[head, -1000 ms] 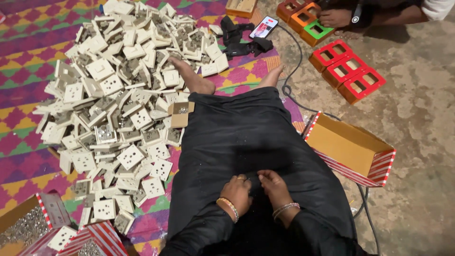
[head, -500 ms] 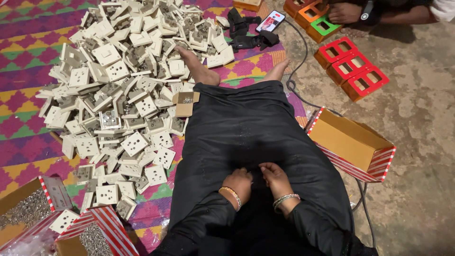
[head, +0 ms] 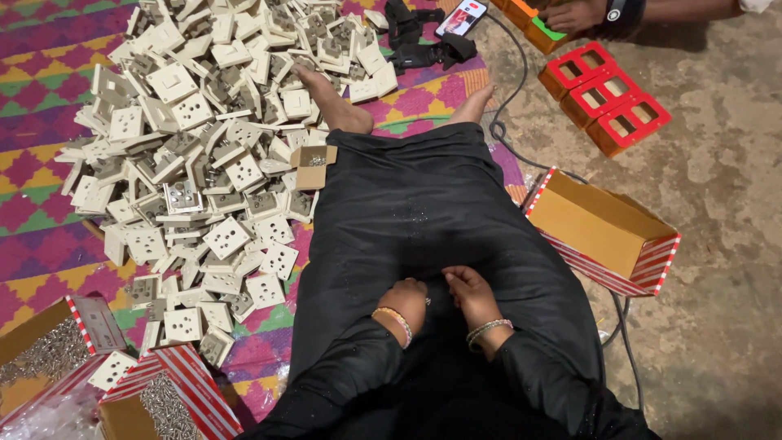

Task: The person sits on the floor and repeatedly picks up small metal pins, inserting them into white plastic electrical socket housings. The person handles the components by hand, working on a pile of sockets and a box of pins on a colorful mat.

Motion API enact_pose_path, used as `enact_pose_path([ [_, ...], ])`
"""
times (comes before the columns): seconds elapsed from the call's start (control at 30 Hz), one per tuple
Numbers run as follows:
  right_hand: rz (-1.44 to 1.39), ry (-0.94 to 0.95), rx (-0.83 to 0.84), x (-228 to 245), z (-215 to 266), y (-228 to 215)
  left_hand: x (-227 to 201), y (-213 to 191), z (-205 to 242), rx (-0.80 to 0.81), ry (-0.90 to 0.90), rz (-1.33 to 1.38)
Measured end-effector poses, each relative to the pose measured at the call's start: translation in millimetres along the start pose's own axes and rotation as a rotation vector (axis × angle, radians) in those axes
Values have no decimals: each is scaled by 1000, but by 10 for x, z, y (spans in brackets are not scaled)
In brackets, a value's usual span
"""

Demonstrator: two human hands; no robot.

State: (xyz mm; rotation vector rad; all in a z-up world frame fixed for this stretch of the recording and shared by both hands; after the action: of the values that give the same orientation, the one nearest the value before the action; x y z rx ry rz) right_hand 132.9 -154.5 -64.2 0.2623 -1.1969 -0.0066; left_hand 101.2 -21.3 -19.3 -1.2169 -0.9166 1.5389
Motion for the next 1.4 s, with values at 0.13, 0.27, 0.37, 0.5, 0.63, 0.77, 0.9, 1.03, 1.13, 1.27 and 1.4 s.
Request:
enact_pose_path([
  [0.13,-19,1,-17,-5,-9,-15,48,-152,10,32,-84,147],
  [0.27,-22,29,-30,-79,-29,-57,20,-304,35,-11,-77,250],
  [0.37,-66,25,-25,-95,-29,-55,-27,-403,68,-63,-45,255],
  [0.5,-106,-3,-31,-63,-29,-52,-83,-574,113,-192,-16,268],
  [0.63,-90,16,-47,-82,-29,-93,-85,-725,102,-307,16,279],
  [0.77,-119,26,-45,-75,-43,-97,16,-843,137,-382,-39,322],
  [0.9,-169,32,-60,-47,-18,-106,112,-875,124,-399,-82,388],
  [1.03,-144,63,-80,-34,-2,-134,245,-814,84,-371,-182,431],
  [1.13,-138,46,-76,4,30,-145,251,-785,82,-336,-201,437],
  [1.27,-171,19,-64,5,34,-133,150,-757,79,-261,-142,371],
  [1.4,-168,18,-42,-65,-1,-119,-162,-708,143,-191,66,239],
])
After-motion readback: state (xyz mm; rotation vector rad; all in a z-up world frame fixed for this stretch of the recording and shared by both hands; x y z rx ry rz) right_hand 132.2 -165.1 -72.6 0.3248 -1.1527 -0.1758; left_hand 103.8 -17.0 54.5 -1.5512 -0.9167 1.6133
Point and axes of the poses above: each hand's wrist, its own z-axis away from the middle knuckle, its own y-axis out of the palm, x = y × z, the point moved 9 cm from there along -z, towards the middle knuckle, and after that the axes turned 12 degrees about -y, right-handed, at the moved point
